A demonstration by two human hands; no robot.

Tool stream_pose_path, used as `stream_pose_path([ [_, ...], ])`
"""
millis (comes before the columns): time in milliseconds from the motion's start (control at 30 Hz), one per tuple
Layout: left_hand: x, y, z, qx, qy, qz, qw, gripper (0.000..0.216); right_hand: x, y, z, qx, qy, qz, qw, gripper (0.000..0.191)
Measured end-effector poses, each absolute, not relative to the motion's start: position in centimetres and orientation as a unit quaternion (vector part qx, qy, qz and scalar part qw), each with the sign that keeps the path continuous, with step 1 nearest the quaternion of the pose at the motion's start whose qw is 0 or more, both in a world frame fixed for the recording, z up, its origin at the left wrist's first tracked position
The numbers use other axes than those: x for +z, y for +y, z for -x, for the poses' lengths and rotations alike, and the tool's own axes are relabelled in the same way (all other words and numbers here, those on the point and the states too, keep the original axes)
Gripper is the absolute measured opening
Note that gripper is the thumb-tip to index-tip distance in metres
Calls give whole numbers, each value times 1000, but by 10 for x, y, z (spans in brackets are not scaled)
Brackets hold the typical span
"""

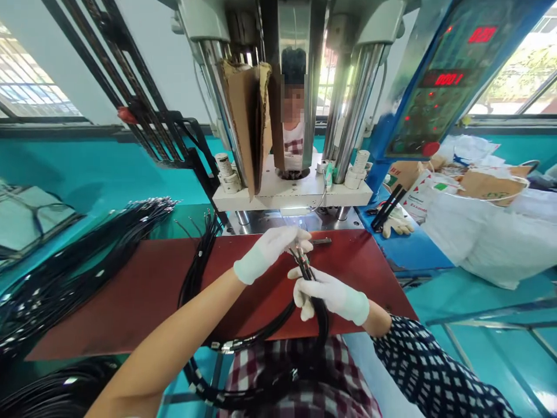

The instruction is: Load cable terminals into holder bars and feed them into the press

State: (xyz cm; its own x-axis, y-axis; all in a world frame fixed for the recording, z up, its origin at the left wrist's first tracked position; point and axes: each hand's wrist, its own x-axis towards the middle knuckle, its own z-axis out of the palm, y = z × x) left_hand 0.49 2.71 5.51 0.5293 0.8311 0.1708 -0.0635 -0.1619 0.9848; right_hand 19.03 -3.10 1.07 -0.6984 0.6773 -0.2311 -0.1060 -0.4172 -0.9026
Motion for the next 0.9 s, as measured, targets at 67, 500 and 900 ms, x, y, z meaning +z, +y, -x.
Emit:
stream_pose_path([
  [67,56,23,-9,355,299,-683,563,47,4,-31,-186,808,-431,278,291,57],
  [500,38,-40,-25,274,420,-856,123,30,-8,-32,-189,838,-115,336,414,78],
  [900,18,-67,-58,180,508,-717,441,6,-10,-45,-175,716,-133,415,545,64],
])
